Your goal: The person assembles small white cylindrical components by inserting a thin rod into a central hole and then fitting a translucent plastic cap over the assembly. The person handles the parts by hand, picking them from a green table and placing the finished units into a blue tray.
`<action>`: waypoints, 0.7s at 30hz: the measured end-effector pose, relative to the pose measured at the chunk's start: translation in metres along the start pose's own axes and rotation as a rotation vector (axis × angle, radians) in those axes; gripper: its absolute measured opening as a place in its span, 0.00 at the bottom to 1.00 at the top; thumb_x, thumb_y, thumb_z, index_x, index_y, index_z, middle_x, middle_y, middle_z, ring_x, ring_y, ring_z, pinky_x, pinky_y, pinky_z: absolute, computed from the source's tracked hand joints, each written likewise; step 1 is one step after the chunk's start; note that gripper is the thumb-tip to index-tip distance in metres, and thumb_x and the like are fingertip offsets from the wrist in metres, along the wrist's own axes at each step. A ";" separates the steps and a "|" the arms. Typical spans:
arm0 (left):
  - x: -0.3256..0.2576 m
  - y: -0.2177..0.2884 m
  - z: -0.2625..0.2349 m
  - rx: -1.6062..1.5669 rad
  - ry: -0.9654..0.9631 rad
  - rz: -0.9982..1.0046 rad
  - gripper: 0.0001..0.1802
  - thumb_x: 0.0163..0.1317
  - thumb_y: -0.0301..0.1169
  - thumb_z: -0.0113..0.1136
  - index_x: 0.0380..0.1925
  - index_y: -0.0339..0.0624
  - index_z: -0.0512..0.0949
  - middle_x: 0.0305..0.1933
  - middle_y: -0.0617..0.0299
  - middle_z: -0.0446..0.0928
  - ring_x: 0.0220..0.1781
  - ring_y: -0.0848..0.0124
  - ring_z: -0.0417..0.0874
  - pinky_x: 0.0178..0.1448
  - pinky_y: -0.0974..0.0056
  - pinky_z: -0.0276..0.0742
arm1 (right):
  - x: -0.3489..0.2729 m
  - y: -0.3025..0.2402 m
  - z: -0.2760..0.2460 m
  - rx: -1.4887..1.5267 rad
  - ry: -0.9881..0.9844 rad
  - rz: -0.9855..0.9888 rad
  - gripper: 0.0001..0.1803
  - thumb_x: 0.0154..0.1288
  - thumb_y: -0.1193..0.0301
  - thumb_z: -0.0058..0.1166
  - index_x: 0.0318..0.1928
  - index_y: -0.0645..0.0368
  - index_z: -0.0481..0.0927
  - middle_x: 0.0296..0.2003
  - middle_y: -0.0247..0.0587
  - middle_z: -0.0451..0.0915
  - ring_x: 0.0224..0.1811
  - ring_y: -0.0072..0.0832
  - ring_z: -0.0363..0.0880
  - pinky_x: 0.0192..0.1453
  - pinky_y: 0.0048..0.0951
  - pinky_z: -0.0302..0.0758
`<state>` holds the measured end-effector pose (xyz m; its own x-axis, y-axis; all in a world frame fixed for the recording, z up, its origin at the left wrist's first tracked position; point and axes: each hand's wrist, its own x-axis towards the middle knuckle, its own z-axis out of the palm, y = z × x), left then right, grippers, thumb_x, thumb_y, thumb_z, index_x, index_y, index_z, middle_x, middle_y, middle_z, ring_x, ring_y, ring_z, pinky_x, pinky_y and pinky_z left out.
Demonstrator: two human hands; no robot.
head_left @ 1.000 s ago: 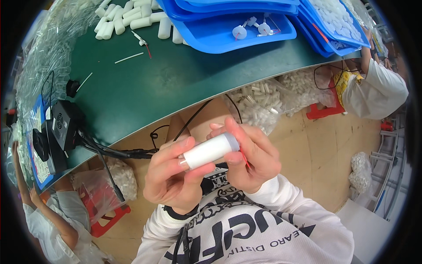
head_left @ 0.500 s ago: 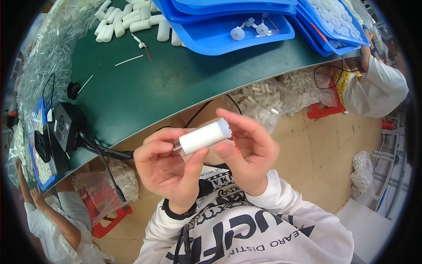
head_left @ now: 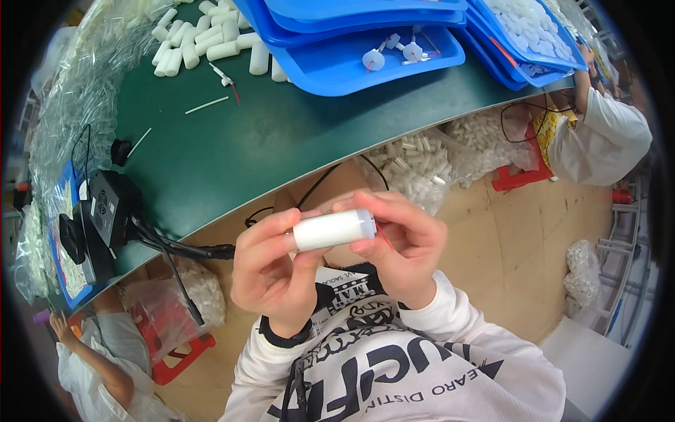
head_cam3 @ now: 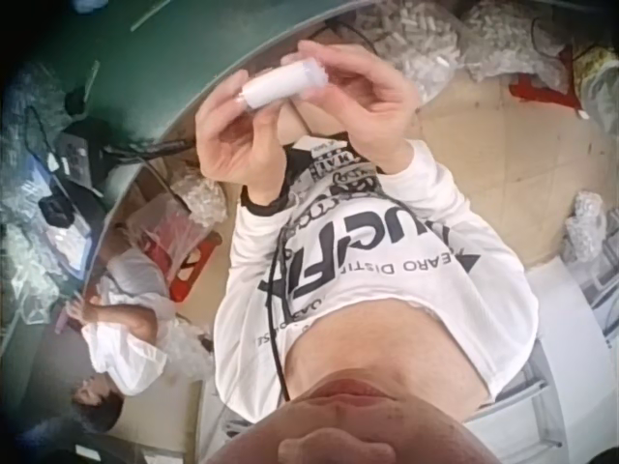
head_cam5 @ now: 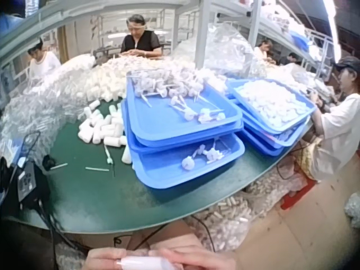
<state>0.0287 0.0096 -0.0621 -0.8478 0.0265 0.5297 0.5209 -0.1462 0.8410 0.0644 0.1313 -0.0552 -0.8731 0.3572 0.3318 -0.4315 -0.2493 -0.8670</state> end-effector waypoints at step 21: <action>0.021 0.004 0.030 -0.076 -0.077 -0.040 0.17 0.44 0.16 0.67 0.34 0.34 0.72 0.38 0.49 0.77 0.39 0.61 0.82 0.42 0.64 0.80 | 0.028 -0.006 -0.039 0.079 -0.033 -0.059 0.18 0.48 0.84 0.62 0.42 0.66 0.75 0.40 0.48 0.78 0.46 0.36 0.78 0.55 0.38 0.72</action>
<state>0.0157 0.0389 -0.0439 -0.8560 0.1095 0.5052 0.4752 -0.2182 0.8524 0.0516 0.1775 -0.0548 -0.8518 0.3444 0.3947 -0.4981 -0.2989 -0.8140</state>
